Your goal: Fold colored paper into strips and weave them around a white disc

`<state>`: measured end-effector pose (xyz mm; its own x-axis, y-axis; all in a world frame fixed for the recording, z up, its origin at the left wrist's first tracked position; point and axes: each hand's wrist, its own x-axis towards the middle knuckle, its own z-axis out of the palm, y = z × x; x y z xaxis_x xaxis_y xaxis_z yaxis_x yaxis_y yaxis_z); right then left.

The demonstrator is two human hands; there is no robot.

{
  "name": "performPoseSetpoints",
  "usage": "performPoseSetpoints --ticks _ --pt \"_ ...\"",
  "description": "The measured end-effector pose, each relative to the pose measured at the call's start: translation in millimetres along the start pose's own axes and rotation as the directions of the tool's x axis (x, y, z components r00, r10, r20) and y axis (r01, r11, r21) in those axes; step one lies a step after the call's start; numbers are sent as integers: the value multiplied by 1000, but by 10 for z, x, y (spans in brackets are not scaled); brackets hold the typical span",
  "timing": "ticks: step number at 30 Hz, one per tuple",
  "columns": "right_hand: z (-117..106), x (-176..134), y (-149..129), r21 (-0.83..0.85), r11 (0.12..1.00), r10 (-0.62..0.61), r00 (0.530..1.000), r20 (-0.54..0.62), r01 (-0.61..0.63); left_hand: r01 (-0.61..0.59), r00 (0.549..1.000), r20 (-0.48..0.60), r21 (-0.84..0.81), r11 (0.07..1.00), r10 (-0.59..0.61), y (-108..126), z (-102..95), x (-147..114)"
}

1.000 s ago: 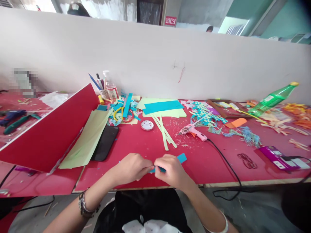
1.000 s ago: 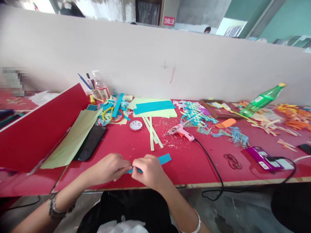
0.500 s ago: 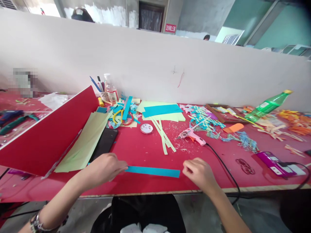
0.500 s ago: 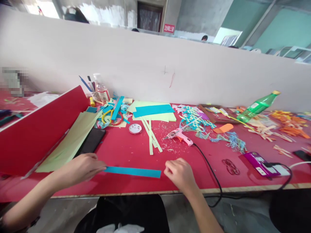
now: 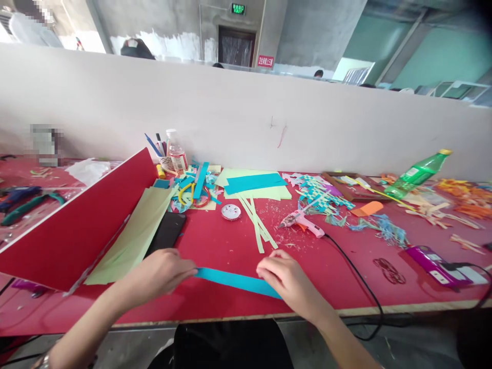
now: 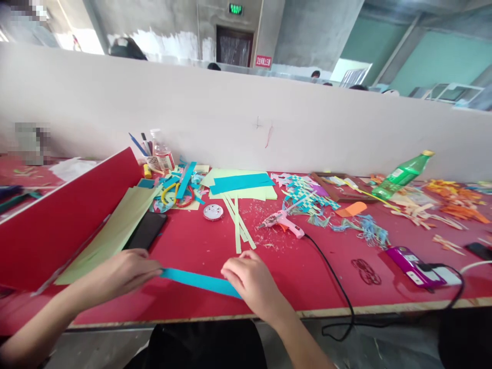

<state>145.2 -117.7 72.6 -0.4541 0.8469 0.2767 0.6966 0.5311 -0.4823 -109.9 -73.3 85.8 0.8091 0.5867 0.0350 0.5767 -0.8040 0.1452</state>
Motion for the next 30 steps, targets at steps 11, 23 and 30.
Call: performPoseSetpoints --ticks 11,23,30 --pt "37 -25 58 17 999 38 990 133 -40 32 998 56 -300 953 -16 -50 -63 -43" --pt "390 -174 116 847 360 287 910 299 -391 -63 948 -213 -854 516 -237 -94 260 83" --pt "527 -81 2 863 263 277 891 361 -431 46 891 -134 -924 380 -435 17 96 501"
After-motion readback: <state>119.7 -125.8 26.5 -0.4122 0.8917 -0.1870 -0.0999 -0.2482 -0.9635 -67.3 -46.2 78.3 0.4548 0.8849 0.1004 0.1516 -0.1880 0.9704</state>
